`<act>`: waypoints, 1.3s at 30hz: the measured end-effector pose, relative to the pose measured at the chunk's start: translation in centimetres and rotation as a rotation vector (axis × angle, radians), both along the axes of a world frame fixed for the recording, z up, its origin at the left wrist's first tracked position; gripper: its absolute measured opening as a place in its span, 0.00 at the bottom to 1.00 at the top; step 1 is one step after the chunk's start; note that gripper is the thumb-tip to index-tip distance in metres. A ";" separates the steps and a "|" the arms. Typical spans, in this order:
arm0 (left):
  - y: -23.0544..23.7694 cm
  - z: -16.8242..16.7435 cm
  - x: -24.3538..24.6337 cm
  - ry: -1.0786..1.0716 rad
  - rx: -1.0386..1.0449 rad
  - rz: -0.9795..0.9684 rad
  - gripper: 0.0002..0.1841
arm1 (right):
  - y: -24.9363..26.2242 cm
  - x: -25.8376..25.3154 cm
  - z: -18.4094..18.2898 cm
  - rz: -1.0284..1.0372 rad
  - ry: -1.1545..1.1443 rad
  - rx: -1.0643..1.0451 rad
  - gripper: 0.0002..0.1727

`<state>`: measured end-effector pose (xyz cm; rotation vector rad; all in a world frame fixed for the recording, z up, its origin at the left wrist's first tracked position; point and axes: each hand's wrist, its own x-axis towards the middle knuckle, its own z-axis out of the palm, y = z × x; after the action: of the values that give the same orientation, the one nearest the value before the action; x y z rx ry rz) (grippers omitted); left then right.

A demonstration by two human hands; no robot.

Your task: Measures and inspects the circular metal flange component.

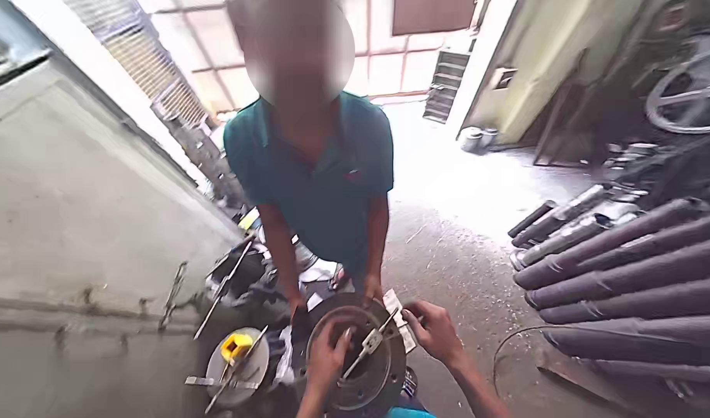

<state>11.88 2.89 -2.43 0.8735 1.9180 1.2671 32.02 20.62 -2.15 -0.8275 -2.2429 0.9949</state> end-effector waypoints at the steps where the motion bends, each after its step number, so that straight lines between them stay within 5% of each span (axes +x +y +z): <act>1: -1.1 -0.1 2.0 -0.005 0.026 0.101 0.18 | 1.2 -0.7 0.0 -0.020 0.011 0.083 0.14; 5: -0.3 -0.9 6.3 0.046 0.228 0.483 0.14 | 3.6 -3.1 -0.1 0.255 -0.236 0.073 0.15; 8: 2.4 -1.3 4.6 0.172 0.241 0.575 0.14 | 1.6 -1.6 -1.3 0.281 -0.461 -0.037 0.29; 12: 7.0 -1.2 -0.5 0.371 0.165 0.416 0.19 | -5.8 2.1 -3.1 0.047 -0.311 0.031 0.33; 16: 11.9 -2.0 -2.0 0.353 0.190 0.004 0.17 | -8.6 3.9 -2.7 0.175 -0.373 -0.071 0.32; 19: 7.8 -2.4 -1.5 0.394 0.192 -0.099 0.17 | -5.3 3.7 -1.2 0.190 -0.460 -0.081 0.24; 23: 0.6 -1.5 3.1 0.460 0.095 0.035 0.17 | 0.9 0.8 -1.3 0.154 -0.359 -0.086 0.17; 26: 0.0 -1.4 5.4 0.505 0.045 0.202 0.17 | 3.0 -0.4 -0.9 0.276 -0.393 -0.215 0.18; 28: 2.7 -0.9 2.4 0.410 -0.012 0.216 0.19 | 2.8 0.2 0.5 0.334 -0.543 -0.280 0.20; 32: 12.4 -0.2 -1.2 0.034 0.032 -0.203 0.18 | -5.0 1.3 0.8 0.404 -0.582 -0.597 0.24; 34: 17.1 0.8 0.8 -0.107 -0.070 -0.670 0.18 | -9.9 -1.8 0.0 0.238 -0.438 -0.727 0.23; 36: 19.0 1.2 5.3 -0.276 -0.209 -1.102 0.19 | -13.6 -5.1 0.2 -0.044 -0.291 -0.804 0.11; 39: 18.1 1.7 7.3 -0.195 -0.147 -1.250 0.18 | -14.1 -6.7 0.7 -0.064 -0.170 -0.859 0.21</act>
<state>19.17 20.96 -0.70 1.4380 0.9081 0.3988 25.35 6.52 -1.47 -1.3546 -1.8554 1.9575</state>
